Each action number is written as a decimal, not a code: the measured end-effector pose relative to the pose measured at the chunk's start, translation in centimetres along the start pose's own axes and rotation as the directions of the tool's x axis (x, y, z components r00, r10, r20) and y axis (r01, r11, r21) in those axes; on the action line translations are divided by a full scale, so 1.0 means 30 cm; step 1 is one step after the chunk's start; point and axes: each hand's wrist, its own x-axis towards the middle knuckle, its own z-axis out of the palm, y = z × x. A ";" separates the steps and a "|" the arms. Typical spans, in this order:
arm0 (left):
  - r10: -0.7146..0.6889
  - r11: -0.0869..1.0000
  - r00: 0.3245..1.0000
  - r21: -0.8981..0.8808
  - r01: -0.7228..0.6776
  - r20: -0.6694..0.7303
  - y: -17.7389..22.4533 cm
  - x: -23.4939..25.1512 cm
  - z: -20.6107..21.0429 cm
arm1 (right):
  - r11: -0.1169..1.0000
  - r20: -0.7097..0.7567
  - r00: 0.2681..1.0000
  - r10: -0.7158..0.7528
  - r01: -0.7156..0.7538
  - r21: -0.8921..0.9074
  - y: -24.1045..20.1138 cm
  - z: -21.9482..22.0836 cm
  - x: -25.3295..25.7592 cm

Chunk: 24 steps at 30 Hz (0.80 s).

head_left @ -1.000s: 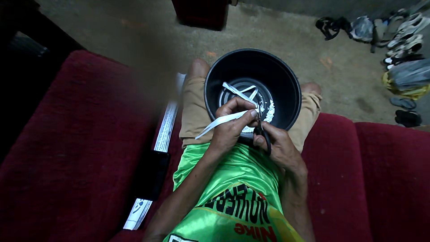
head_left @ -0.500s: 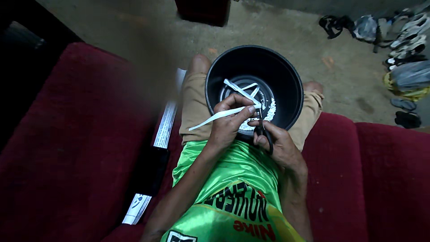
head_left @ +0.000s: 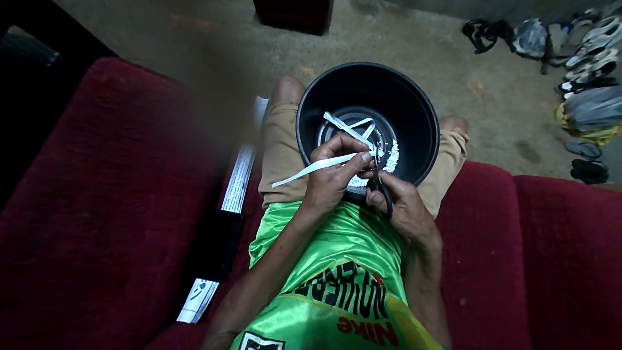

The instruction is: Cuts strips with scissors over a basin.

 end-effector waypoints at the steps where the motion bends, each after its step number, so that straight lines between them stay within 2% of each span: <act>1: 0.000 1.000 1.000 0.006 0.000 0.002 0.001 -0.001 0.000 | 1.000 -0.005 1.000 0.002 -0.002 0.003 0.000 0.001 0.000; 6: -0.009 0.999 0.999 -0.042 0.007 -0.049 -0.012 0.015 0.003 | 0.998 -0.026 1.000 0.016 -0.014 0.062 0.003 0.004 -0.001; 9: -0.005 0.999 0.998 -0.038 0.002 -0.066 -0.015 0.018 0.004 | 0.998 0.010 0.999 0.037 -0.037 0.050 -0.001 0.001 -0.004; 12: -0.005 0.999 0.998 -0.049 0.002 -0.061 -0.013 0.019 0.006 | 1.000 0.046 0.999 0.023 -0.024 0.019 0.005 -0.001 -0.003; 24: 0.002 1.000 0.999 -0.019 -0.003 -0.049 -0.013 0.017 0.012 | 1.000 -0.002 1.000 0.006 -0.006 0.012 0.003 0.002 0.004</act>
